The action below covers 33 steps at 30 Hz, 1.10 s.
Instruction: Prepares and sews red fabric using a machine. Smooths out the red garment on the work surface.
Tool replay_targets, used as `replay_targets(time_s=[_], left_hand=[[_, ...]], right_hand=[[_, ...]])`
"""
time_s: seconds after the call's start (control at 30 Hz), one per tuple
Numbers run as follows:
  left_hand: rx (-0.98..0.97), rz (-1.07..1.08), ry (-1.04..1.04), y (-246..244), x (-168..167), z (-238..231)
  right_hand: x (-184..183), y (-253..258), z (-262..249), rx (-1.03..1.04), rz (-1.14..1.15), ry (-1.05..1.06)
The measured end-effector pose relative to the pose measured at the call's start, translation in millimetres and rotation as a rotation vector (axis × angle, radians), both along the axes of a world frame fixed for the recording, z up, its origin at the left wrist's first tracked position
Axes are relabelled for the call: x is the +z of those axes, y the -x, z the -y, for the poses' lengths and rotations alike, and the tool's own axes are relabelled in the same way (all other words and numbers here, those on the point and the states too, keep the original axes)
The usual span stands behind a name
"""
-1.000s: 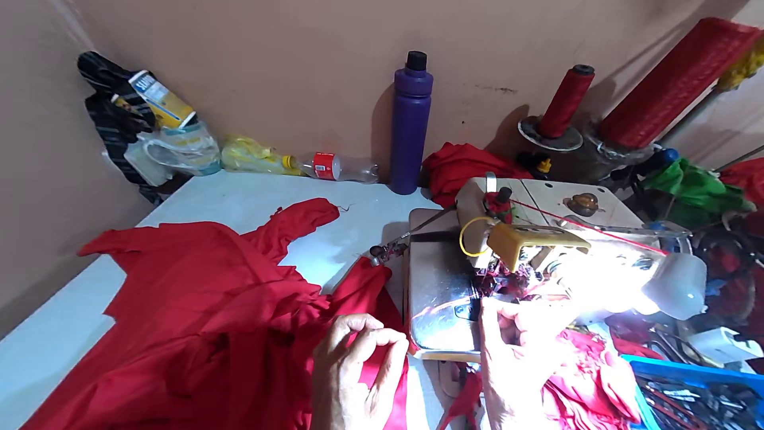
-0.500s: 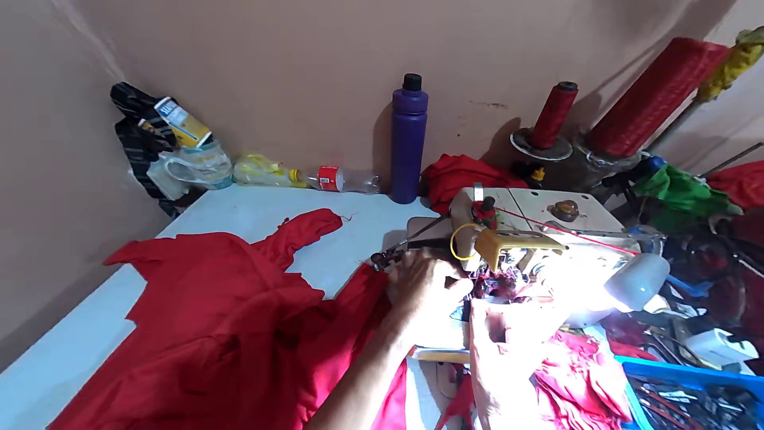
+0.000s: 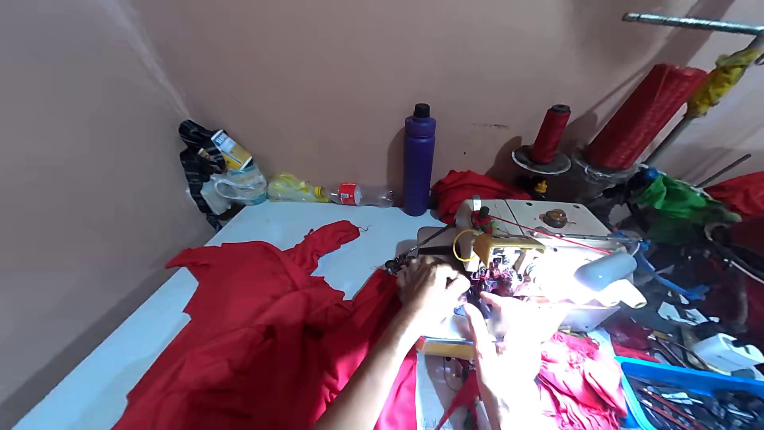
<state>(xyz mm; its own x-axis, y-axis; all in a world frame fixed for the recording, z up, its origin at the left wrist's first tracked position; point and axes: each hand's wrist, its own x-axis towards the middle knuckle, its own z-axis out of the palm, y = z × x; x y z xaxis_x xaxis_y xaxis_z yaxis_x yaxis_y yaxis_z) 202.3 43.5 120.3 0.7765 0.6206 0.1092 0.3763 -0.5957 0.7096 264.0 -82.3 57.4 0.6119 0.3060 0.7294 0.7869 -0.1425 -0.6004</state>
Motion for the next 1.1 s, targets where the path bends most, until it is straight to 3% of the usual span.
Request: replay_targets(time_s=[0.13,0.2,0.37,0.47,0.53,0.57,0.67,0.77,0.87,1.0,1.1], left_hand=[[0.192,0.205,0.013,57,-7,-18],[0.347,0.33,0.15,100,-7,-29],[0.895,0.88,0.493,198,-9,-55],[1.173,1.204,0.513,237,-12,-62],[1.177,0.99,0.294,250,-25,-62],[1.084,0.846,0.145,241,-27,-52],[0.614,0.513,-0.225,177,-23,-10],[0.228,0.472,-0.462,91,-18,23],[0.137,0.302,-0.422,37,-24,31],[0.302,0.126,-0.18,9,-15,1],[0.411,0.099,-0.157,2,-6,-15]], right_hand=[[1,26,53,-0.019,0.02,0.064],[-14,29,79,0.019,0.037,0.056],[-52,25,128,0.174,-0.01,0.216],[-65,26,134,0.189,-0.007,0.277],[-67,29,132,0.188,0.001,0.325],[-68,30,129,0.178,0.013,0.336],[-70,29,122,0.127,0.067,0.337],[-71,28,119,0.081,0.065,0.335],[-72,28,120,0.091,0.044,0.334],[-80,26,118,0.045,0.079,0.321],[-82,26,114,-0.002,0.098,0.312]])
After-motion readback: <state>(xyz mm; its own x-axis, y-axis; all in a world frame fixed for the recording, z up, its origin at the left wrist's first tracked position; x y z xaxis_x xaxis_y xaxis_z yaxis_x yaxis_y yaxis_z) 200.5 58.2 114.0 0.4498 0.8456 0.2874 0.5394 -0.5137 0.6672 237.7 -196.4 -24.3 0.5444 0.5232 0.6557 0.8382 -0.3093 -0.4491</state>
